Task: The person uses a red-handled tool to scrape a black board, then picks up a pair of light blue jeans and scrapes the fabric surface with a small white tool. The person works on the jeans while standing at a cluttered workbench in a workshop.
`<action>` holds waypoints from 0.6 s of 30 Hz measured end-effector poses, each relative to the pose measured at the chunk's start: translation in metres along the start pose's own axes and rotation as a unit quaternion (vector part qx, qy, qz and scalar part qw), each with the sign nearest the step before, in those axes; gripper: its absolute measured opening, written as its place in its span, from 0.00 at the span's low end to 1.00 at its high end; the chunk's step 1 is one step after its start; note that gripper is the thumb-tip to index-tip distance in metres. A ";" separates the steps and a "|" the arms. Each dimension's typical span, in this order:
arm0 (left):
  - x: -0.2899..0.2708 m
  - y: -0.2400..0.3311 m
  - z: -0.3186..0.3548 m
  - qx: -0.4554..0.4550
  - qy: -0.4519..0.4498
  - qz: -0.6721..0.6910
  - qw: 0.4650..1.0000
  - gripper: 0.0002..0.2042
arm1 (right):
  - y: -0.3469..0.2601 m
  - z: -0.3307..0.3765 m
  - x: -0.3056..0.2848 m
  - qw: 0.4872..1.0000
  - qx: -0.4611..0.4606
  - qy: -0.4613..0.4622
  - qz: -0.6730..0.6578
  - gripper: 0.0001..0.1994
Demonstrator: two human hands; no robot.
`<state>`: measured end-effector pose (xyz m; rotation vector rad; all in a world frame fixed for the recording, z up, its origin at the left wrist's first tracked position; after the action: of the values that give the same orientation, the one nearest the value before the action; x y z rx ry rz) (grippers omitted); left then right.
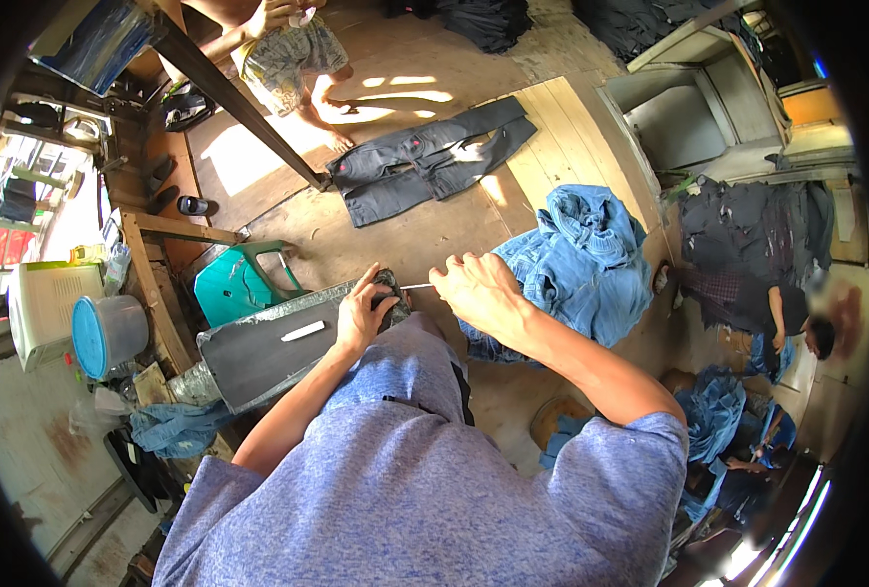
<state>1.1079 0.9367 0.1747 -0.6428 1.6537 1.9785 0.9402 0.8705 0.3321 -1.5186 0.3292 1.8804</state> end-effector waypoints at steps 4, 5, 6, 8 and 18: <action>0.003 -0.004 0.000 0.004 0.008 0.002 1.000 0.10 | -0.012 -0.010 -0.003 1.000 -0.024 -0.003 0.020 0.13; 0.004 -0.005 0.000 0.004 0.008 -0.003 1.000 0.10 | -0.014 -0.013 -0.003 0.999 -0.030 -0.003 0.026 0.13; 0.004 -0.005 -0.001 0.008 0.012 0.004 1.000 0.10 | -0.017 -0.016 -0.002 0.999 -0.036 -0.003 0.033 0.13; 0.005 -0.007 -0.001 0.006 0.008 -0.001 1.000 0.10 | -0.022 -0.020 -0.002 0.998 -0.047 -0.004 0.045 0.13; 0.009 -0.013 0.000 0.005 0.005 0.021 1.000 0.10 | -0.045 -0.045 -0.005 0.988 -0.071 -0.054 0.125 0.09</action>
<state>1.1088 0.9392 0.1590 -0.6204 1.6946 1.9982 1.0035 0.8754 0.3335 -1.5179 0.3565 2.2140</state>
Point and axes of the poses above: each hand's wrist, its own z-axis away from the middle knuckle, its own x-axis out of the palm, y = z × x, the point moved 9 cm from there along -z, towards the middle knuckle, and after that the axes turned 6 degrees about -z, right-handed, at the moved point
